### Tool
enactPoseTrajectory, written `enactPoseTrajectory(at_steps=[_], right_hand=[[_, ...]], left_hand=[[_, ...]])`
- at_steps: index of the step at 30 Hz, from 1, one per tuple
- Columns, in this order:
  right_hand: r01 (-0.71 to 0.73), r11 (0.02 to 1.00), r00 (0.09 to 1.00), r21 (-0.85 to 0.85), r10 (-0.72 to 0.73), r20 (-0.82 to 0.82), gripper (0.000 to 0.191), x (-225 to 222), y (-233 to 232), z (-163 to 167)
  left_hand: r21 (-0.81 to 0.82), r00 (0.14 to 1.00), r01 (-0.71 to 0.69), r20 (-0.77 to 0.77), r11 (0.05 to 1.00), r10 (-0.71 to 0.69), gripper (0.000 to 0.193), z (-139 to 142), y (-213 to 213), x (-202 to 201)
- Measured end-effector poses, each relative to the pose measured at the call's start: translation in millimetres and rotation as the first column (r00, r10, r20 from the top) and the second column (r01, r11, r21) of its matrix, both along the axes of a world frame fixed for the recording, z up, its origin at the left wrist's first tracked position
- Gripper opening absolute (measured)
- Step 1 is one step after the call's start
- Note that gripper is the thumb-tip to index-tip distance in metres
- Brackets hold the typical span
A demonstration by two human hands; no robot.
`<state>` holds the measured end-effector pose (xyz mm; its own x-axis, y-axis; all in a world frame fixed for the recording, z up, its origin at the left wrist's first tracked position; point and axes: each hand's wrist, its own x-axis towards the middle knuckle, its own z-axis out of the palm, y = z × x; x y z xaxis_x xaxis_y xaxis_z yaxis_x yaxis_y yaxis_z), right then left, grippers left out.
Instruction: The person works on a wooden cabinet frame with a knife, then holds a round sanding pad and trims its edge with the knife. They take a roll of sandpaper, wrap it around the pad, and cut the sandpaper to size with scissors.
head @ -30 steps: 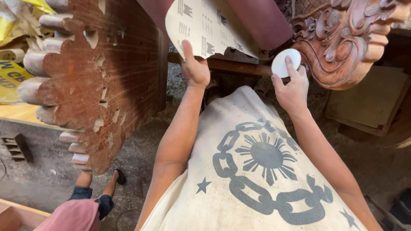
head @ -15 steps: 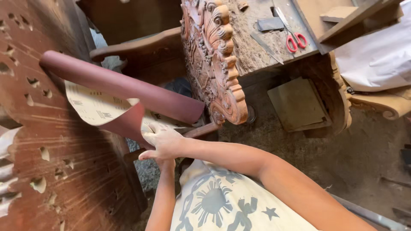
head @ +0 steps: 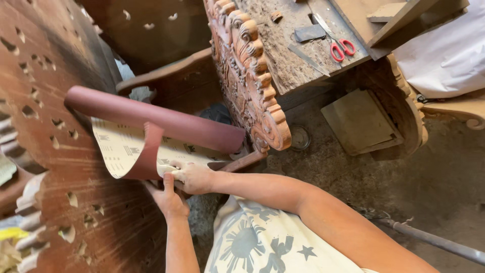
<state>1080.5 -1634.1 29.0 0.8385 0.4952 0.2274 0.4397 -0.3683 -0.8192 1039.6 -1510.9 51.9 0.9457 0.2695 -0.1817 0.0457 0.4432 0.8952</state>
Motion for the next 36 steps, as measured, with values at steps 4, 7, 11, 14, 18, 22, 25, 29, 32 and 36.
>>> enactPoseTrajectory(at_steps=[4,7,11,14,18,22,25,29,32,36], right_hand=[[0.13,0.991,0.966,0.023,-0.121,-0.229,0.07,3,-10,1],[0.124,0.988,0.964,0.092,-0.099,-0.245,0.073,13,-36,1],[0.077,0.99,0.978,0.121,-0.051,-0.204,0.061,25,-73,1],[-0.006,0.996,0.979,0.091,0.024,-0.205,0.057,30,-86,4],[-0.08,0.986,0.982,0.146,0.103,-0.16,0.057,23,-83,9],[-0.105,0.975,0.957,0.197,0.153,-0.248,0.067,11,-79,6],[0.012,0.999,0.962,0.042,0.0,-0.274,0.064,7,-84,-6],[0.119,0.986,0.98,-0.113,-0.135,-0.144,0.038,11,-105,-24],[0.37,0.849,0.804,-0.378,-0.496,-0.327,0.051,4,-121,-37],[0.307,0.829,0.945,-0.468,-0.324,0.045,0.096,-14,-137,-59]], left_hand=[[0.067,0.97,-0.103,-0.215,0.992,0.115,0.077,0,3,22],[0.264,0.993,0.008,-0.112,0.965,0.023,0.082,-2,-4,28],[0.328,0.988,0.15,-0.092,0.933,-0.126,0.104,-4,-31,35],[0.401,0.988,0.148,-0.091,0.904,-0.122,0.1,-1,-46,38],[0.465,0.991,0.11,-0.122,0.878,-0.059,0.102,9,-45,31],[0.5,0.981,0.079,-0.192,0.862,0.021,0.096,25,-29,16],[0.603,0.991,-0.059,-0.062,0.796,0.121,0.088,45,-10,6],[0.428,0.986,-0.125,-0.043,0.895,0.159,0.083,65,20,-1],[0.431,0.992,-0.119,0.012,0.894,0.127,0.082,72,49,-11],[0.122,0.991,-0.131,-0.016,0.984,0.133,0.067,77,82,-27]])
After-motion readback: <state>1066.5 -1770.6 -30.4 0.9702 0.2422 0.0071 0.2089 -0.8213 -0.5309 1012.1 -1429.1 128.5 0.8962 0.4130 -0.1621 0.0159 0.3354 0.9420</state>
